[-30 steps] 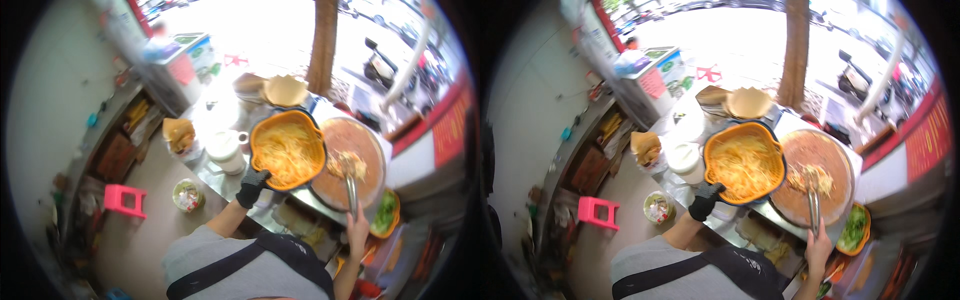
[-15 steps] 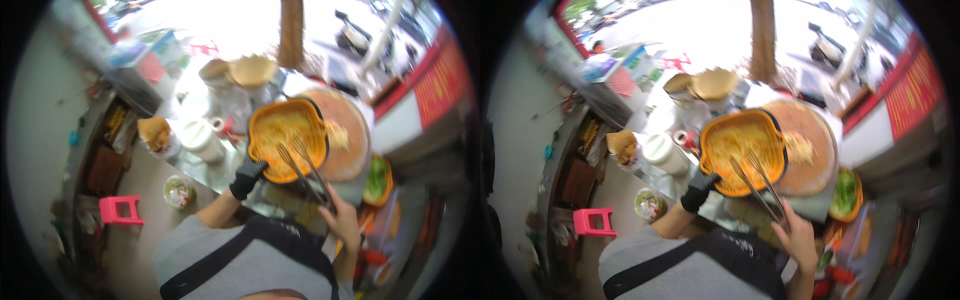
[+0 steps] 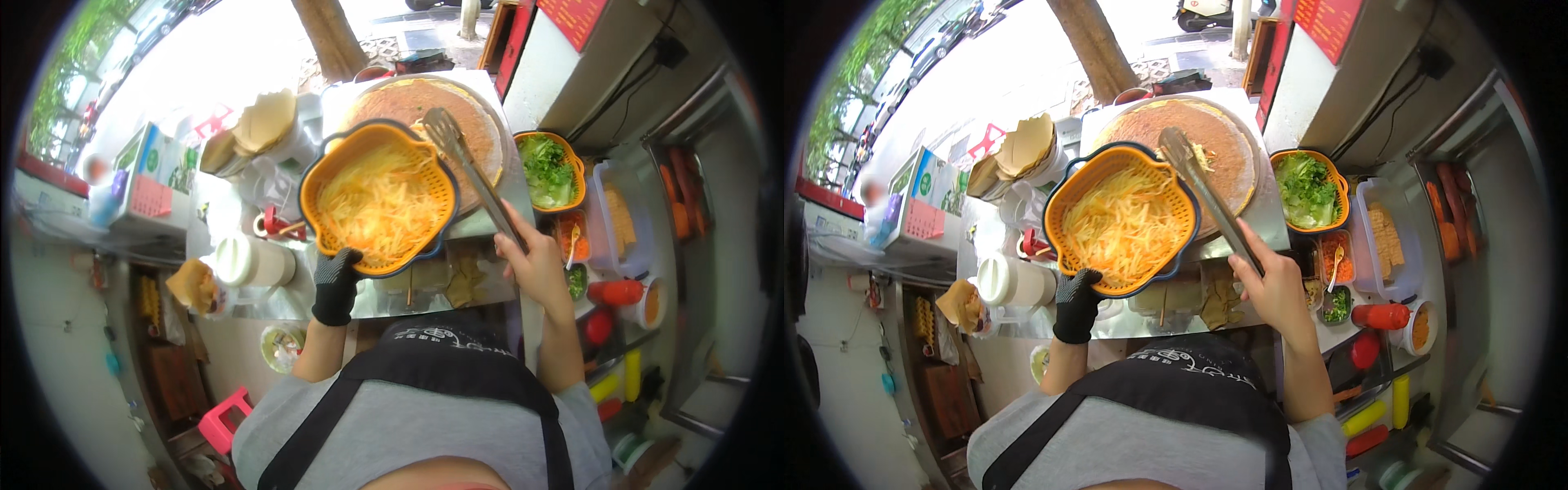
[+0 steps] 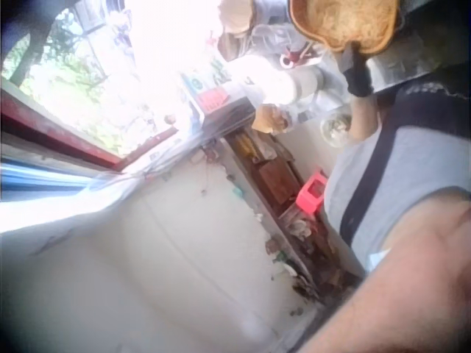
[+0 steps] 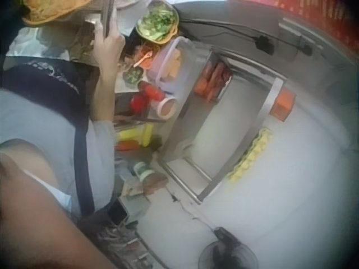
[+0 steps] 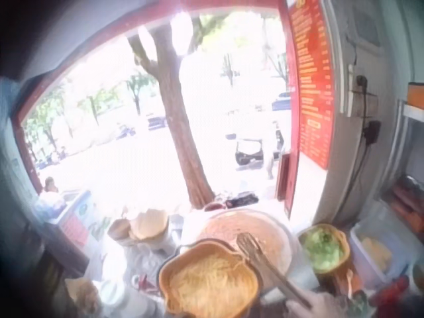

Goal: The person prepares a street food wrap by spreading sauce on a large crepe, then adding shredded vegetables, ham, and lettuce. They fold the crepe into a rectangular packet and place it into a paper bag.

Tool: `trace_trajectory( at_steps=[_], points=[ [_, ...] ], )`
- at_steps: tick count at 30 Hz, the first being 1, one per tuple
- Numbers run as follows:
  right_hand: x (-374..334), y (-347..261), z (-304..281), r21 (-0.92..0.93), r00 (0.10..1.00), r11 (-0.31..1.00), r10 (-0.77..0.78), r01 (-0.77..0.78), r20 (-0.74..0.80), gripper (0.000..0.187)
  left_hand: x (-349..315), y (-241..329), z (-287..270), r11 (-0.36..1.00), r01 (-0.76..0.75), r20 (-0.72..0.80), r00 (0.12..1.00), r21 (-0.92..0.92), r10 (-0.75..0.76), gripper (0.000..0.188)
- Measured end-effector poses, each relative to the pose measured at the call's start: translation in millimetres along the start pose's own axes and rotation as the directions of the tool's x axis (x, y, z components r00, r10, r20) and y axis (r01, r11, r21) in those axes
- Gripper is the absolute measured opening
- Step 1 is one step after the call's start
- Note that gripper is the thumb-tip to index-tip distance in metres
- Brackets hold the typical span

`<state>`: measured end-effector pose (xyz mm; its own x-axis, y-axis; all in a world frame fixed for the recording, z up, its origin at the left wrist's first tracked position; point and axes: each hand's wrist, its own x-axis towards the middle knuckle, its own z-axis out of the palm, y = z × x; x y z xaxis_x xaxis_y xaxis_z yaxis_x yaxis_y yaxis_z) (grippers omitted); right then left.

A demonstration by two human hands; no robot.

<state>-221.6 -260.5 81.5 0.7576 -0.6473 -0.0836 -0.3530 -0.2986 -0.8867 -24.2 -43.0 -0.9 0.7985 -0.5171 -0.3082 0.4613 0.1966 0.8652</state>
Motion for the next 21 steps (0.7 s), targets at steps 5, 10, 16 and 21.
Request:
trace_trajectory(
  at_steps=[5,10,16,21],
  points=[
    [33.4,65.5,1.4,-0.356,0.997,0.934,-0.013,-0.013,-0.071,0.054,-18.6,11.7,-11.5,0.999,-0.052,-0.045,0.998,-0.015,0.051,0.032],
    [1.7,49.2,-17.3,-0.289,0.965,0.957,-0.108,0.036,-0.238,0.06,-36.4,12.7,-32.1,0.999,-0.032,-0.116,0.993,0.028,0.035,0.039],
    [-79.6,89.3,-85.4,-0.016,0.934,0.977,-0.21,0.214,-0.29,0.064,-37.5,-13.6,13.4,0.972,0.041,0.046,0.998,0.233,-0.053,0.044],
    [-159.9,120.5,-122.1,-0.249,0.98,0.969,-0.043,-0.007,-0.194,0.066,-31.7,-39.7,103.0,0.968,0.186,0.421,0.875,0.167,-0.241,0.048]
  ],
)
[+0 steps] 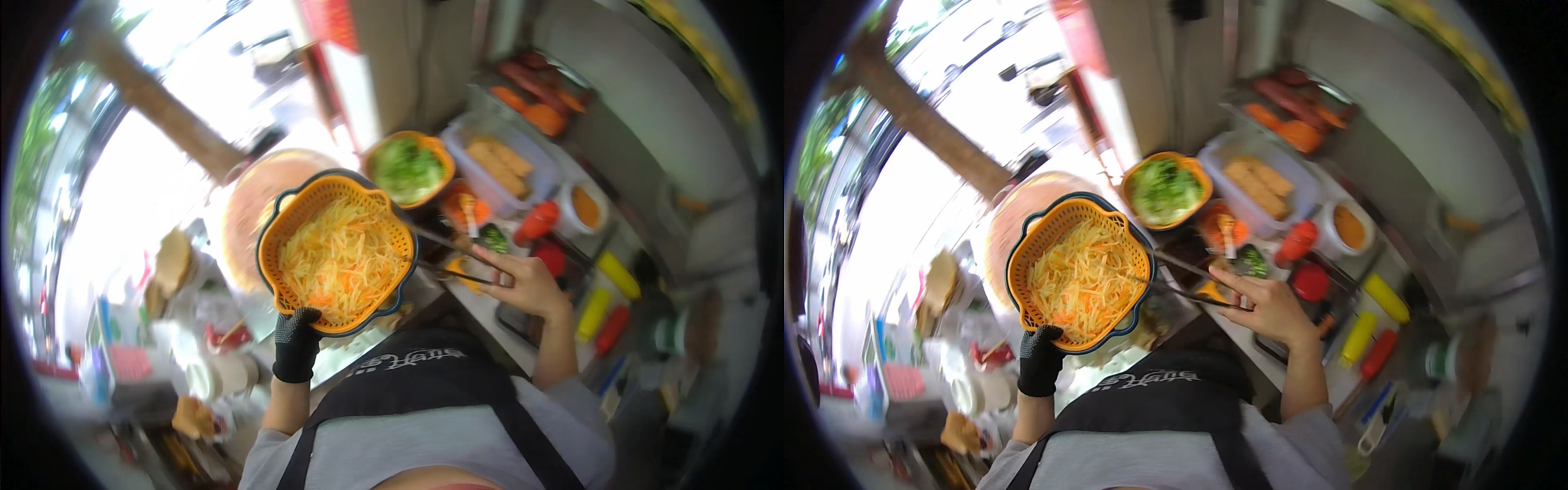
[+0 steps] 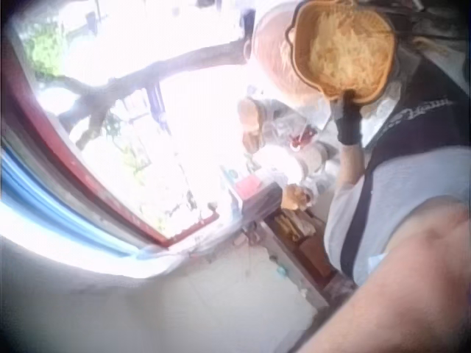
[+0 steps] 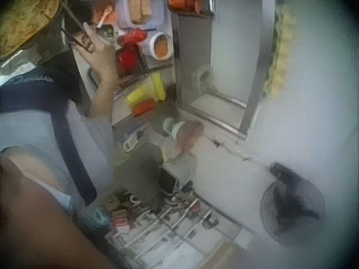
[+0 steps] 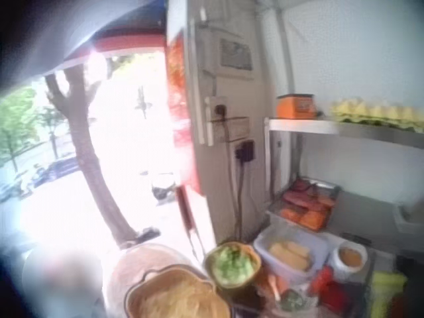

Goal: The person prepares a street food wrap by spreading sauce on a large crepe, then adding shredded vegetables, ham, and lettuce. They fold the crepe into a rectangular packet and place it into a paper bag.

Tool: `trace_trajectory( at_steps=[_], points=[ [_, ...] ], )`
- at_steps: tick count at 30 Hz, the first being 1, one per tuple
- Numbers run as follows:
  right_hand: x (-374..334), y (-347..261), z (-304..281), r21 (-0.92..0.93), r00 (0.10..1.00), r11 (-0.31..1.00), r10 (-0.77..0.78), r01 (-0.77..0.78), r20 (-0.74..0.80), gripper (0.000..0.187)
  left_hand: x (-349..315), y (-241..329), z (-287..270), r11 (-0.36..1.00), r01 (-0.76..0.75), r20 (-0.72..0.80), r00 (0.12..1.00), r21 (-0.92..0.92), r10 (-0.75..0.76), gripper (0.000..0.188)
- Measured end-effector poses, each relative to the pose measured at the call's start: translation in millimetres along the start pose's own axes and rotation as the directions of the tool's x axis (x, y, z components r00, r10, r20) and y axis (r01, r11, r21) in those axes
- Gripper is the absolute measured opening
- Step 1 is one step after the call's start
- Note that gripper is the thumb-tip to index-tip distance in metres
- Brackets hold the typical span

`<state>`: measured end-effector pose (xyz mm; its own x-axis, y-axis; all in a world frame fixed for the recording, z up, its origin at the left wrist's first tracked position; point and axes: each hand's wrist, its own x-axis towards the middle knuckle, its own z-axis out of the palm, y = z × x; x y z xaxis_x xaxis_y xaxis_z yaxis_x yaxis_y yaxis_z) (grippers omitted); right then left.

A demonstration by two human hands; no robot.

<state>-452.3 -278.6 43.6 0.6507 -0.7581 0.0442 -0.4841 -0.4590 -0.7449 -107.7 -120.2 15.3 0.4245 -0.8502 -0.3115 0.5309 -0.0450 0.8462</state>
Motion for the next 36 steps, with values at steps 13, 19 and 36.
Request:
trace_trajectory(
  at_steps=[13,19,36],
  points=[
    [-178.1,-90.3,59.4,0.452,0.156,0.868,0.427,0.205,-0.891,0.049,36.2,-31.4,316.7,0.767,0.627,0.833,0.346,0.137,-0.431,0.028],
    [-177.5,16.9,18.3,0.574,0.412,0.797,0.467,0.187,-0.783,0.048,85.7,-142.5,474.2,0.757,0.653,0.721,0.52,0.01,-0.459,0.034],
    [-79.1,65.4,-27.7,0.857,0.827,0.486,0.403,0.17,-0.393,0.051,265.7,-45.7,491.3,-0.324,-0.725,0.787,0.604,0.607,0.125,0.038]
  ],
)
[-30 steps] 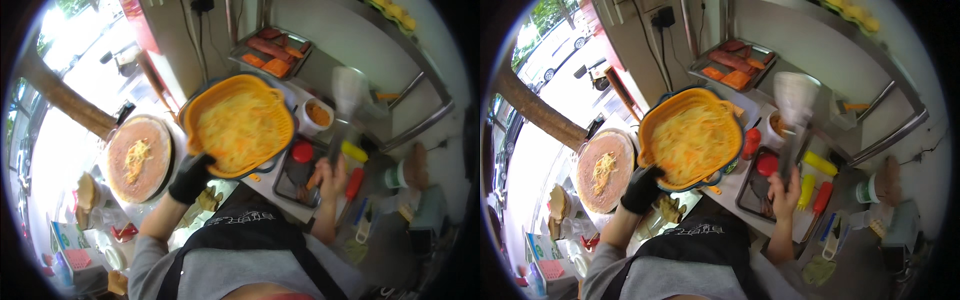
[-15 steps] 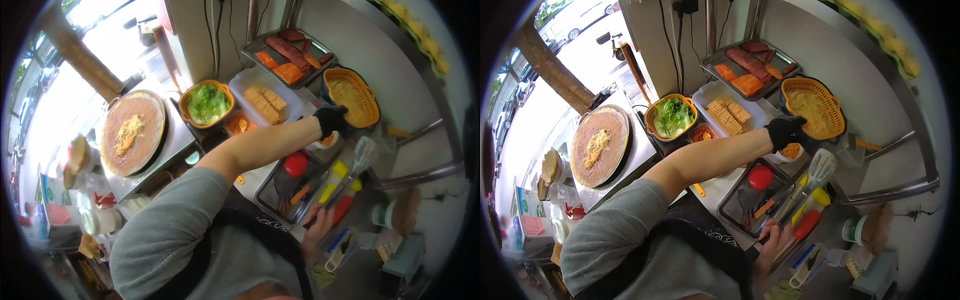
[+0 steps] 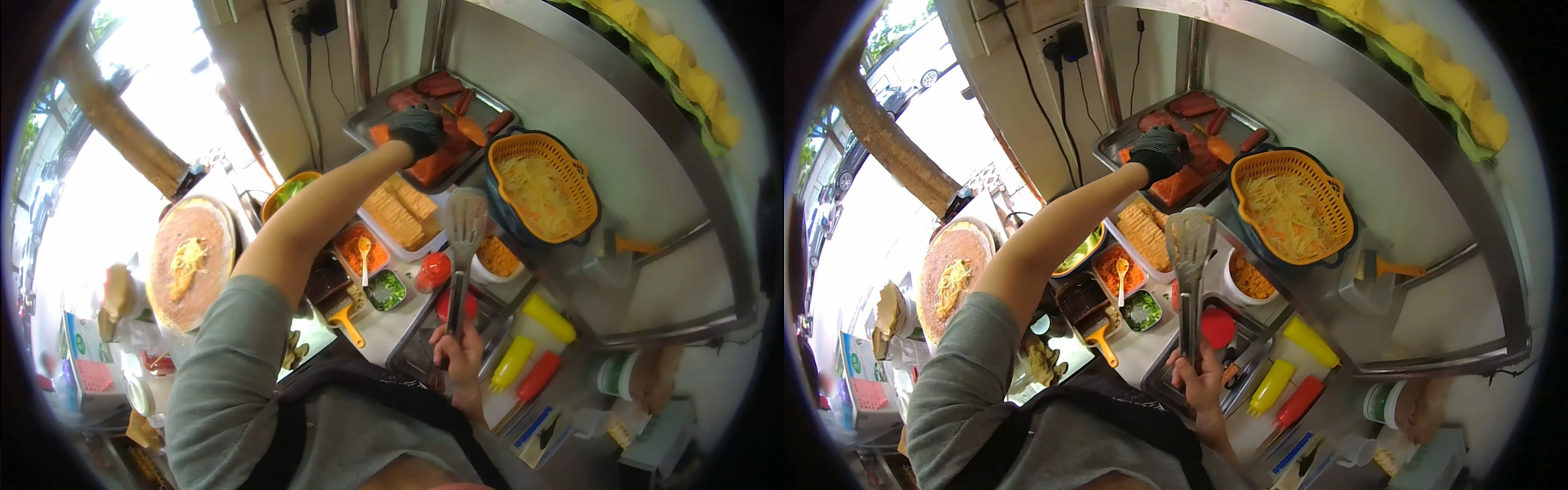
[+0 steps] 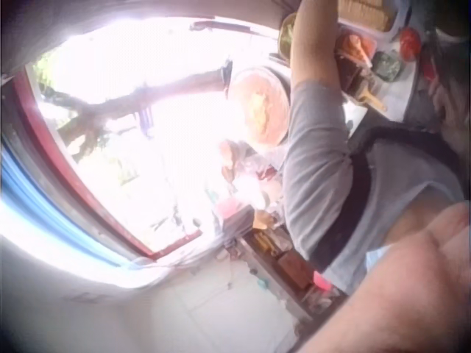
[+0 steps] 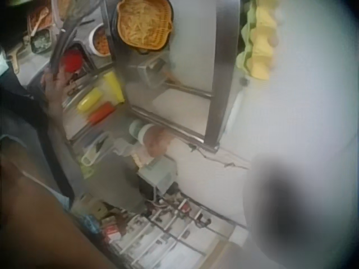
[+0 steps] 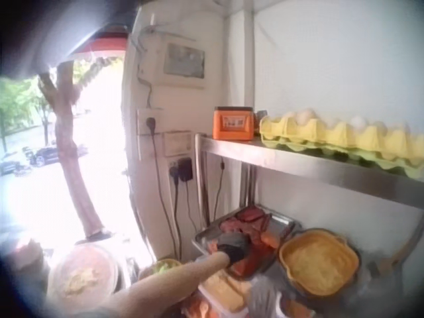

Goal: The person prepares a street food wrap by spreading sauce on a large crepe, then adding shredded vegetables, ham, and lettuce. They fold the crepe into a rectangular packet and place it into a paper bag.

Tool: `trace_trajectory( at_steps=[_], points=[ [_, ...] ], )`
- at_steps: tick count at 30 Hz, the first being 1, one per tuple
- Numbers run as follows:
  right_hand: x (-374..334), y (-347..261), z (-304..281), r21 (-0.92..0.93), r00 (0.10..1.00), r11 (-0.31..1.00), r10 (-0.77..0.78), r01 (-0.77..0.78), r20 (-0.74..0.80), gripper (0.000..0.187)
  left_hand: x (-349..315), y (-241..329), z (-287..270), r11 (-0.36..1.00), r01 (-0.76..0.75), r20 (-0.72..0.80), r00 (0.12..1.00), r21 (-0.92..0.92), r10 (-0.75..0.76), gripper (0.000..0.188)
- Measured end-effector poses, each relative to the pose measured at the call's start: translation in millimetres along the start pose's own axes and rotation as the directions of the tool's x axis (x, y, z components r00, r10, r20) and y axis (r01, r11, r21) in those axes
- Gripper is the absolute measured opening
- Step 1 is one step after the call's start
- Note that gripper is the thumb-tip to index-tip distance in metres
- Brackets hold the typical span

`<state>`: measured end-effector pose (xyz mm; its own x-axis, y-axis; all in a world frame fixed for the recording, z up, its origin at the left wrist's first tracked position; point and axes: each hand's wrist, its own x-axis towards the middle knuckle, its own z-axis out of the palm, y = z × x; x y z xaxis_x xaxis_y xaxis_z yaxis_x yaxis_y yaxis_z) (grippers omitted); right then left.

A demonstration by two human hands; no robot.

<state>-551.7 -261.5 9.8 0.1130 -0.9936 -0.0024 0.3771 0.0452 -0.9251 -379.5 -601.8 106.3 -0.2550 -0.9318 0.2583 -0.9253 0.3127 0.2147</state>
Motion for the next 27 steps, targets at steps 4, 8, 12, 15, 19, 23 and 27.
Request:
trace_trajectory(
  at_steps=[4,8,12,15,19,23,27],
  points=[
    [0.9,3.1,-17.2,0.046,0.997,0.996,0.071,-0.072,0.031,0.051,31.8,20.5,12.2,0.981,-0.007,0.072,0.997,0.192,-0.007,0.048],
    [-0.3,3.7,-43.0,-0.004,0.993,0.994,0.113,-0.113,-0.032,0.049,51.4,30.4,14.6,0.959,-0.058,0.267,0.963,0.277,-0.019,0.06],
    [1.8,-0.6,-55.9,-0.091,0.993,0.99,0.104,-0.108,-0.055,0.046,59.4,31.3,19.7,0.952,-0.1,0.273,0.962,0.288,0.018,0.057],
    [6.6,-5.3,-56.1,-0.103,0.997,0.992,0.069,-0.072,-0.032,0.042,57.1,33.3,18.3,0.964,-0.077,0.248,0.969,0.255,0.012,0.042],
    [8.9,-3.9,-49.7,-0.089,0.997,0.993,0.078,-0.079,-0.015,0.035,73.0,-7.1,27.1,0.996,0.063,0.123,0.99,0.059,-0.07,0.037],
    [9.4,-2.0,-43.5,-0.131,0.986,0.98,0.157,-0.149,0.048,0.034,52.8,-79.2,-20.0,0.948,-0.185,-0.362,0.891,0.259,0.273,0.027],
    [12.2,5.8,-28.0,-0.132,0.957,0.965,0.244,-0.225,0.158,0.03,6.0,-166.5,-87.3,0.965,-0.215,-0.547,0.795,0.152,0.263,0.017]
  ],
)
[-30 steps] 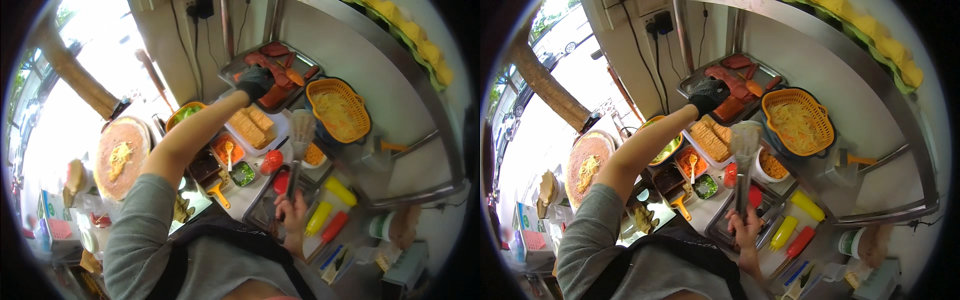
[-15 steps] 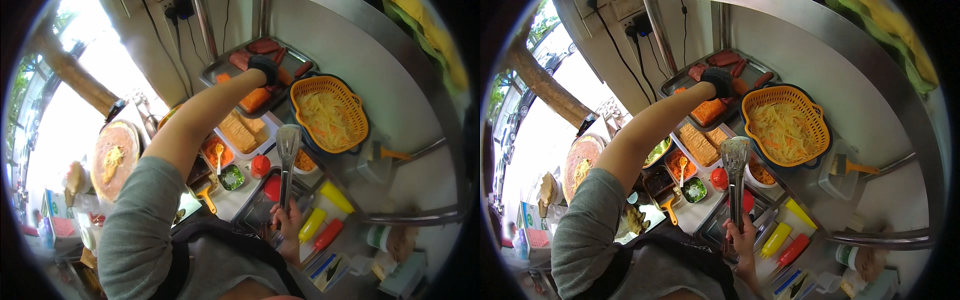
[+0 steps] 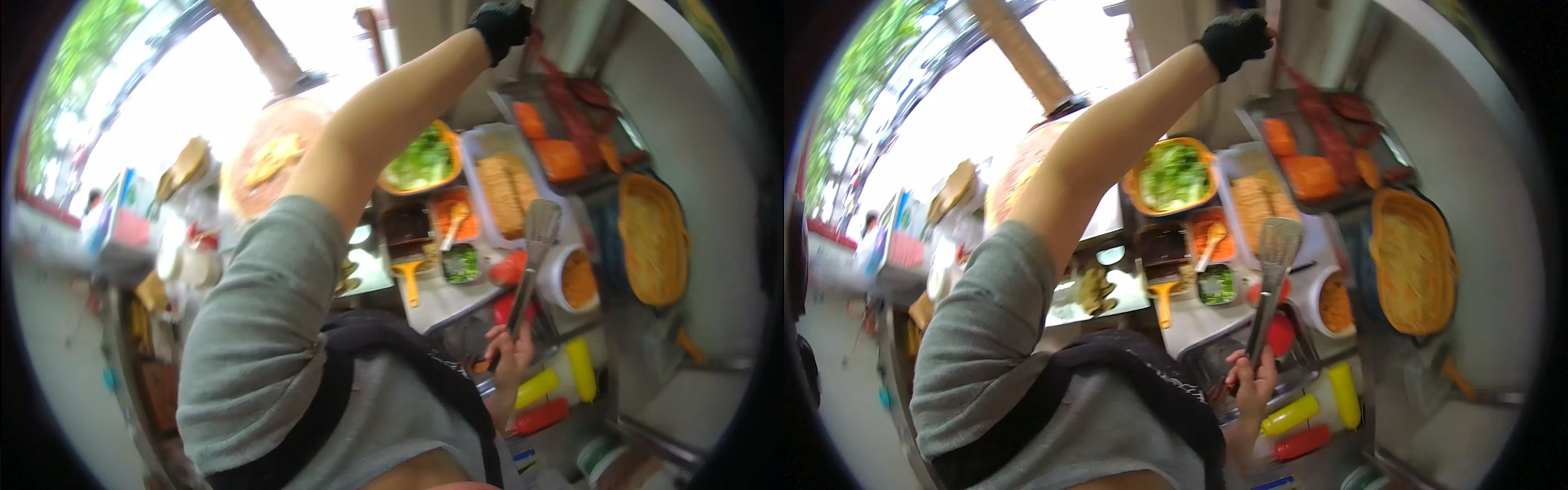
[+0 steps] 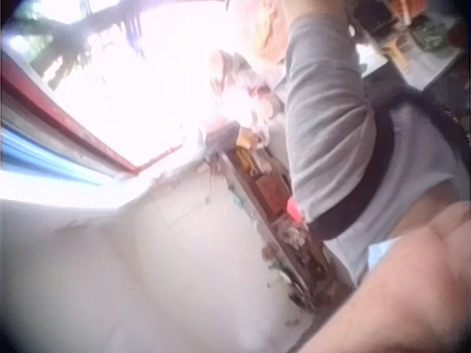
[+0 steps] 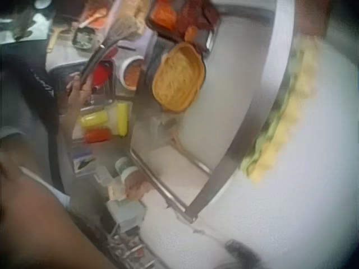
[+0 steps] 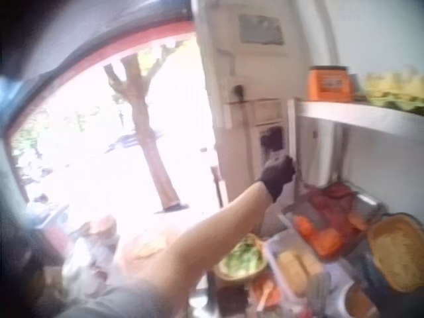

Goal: The person prepares a street food wrap by spreading sauce on a large crepe, then adding shredded vegetables, ham, and lettuce. They fold the crepe into a rectangular packet and place it into a paper bag.

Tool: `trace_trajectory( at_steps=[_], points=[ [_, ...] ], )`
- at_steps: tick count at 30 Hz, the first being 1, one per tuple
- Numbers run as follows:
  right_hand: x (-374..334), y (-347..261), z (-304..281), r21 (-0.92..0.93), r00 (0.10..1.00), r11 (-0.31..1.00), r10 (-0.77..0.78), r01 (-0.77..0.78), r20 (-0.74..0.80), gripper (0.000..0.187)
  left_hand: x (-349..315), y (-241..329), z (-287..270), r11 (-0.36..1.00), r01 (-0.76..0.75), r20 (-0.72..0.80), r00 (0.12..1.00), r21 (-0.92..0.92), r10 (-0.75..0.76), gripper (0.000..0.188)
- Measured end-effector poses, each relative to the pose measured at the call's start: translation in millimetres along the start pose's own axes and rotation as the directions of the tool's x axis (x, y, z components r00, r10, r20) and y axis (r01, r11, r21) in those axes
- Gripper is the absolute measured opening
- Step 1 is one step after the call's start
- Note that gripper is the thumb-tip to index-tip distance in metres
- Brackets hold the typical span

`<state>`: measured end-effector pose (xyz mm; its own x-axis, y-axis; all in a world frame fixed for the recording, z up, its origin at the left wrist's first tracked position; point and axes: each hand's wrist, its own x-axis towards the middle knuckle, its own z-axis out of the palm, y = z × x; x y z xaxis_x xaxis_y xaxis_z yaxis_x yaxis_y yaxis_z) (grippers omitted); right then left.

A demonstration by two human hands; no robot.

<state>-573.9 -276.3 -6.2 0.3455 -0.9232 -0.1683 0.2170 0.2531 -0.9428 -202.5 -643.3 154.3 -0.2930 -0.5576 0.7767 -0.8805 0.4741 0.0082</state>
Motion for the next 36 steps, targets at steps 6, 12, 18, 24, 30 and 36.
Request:
trace_trajectory(
  at_steps=[6,12,18,24,30,36],
  points=[
    [34.7,4.6,46.2,-0.142,0.957,0.979,0.179,-0.149,0.23,0.037,-88.2,-1.0,-202.9,0.975,-0.123,0.023,0.992,0.188,0.12,0.009],
    [74.2,34.9,126.0,-0.262,0.81,0.903,0.423,-0.341,0.405,0.04,-242.1,14.5,-354.5,0.901,0.422,0.084,0.906,-0.102,-0.415,0.008],
    [102.0,32.4,215.1,-0.387,0.655,0.821,0.569,-0.42,0.497,0.036,-388.8,85.0,-457.9,0.662,0.693,-0.037,0.698,0.285,-0.715,0.005],
    [104.0,13.3,261.6,-0.572,0.509,0.7,0.709,-0.427,0.488,0.04,-452.9,128.0,-496.1,0.336,0.94,-0.103,0.329,-0.057,-0.939,0.011],
    [93.9,-4.7,290.5,-0.647,0.437,0.603,0.793,-0.467,0.424,0.04,-545.1,122.4,-519.1,-0.107,0.3,0.056,-0.174,-0.948,-0.983,0.02],
    [93.8,-9.7,297.0,-0.666,0.403,0.556,0.828,-0.497,0.39,0.039,-542.5,113.8,-513.0,-0.128,0.138,0.117,-0.089,-0.982,-0.989,0.03]
  ],
)
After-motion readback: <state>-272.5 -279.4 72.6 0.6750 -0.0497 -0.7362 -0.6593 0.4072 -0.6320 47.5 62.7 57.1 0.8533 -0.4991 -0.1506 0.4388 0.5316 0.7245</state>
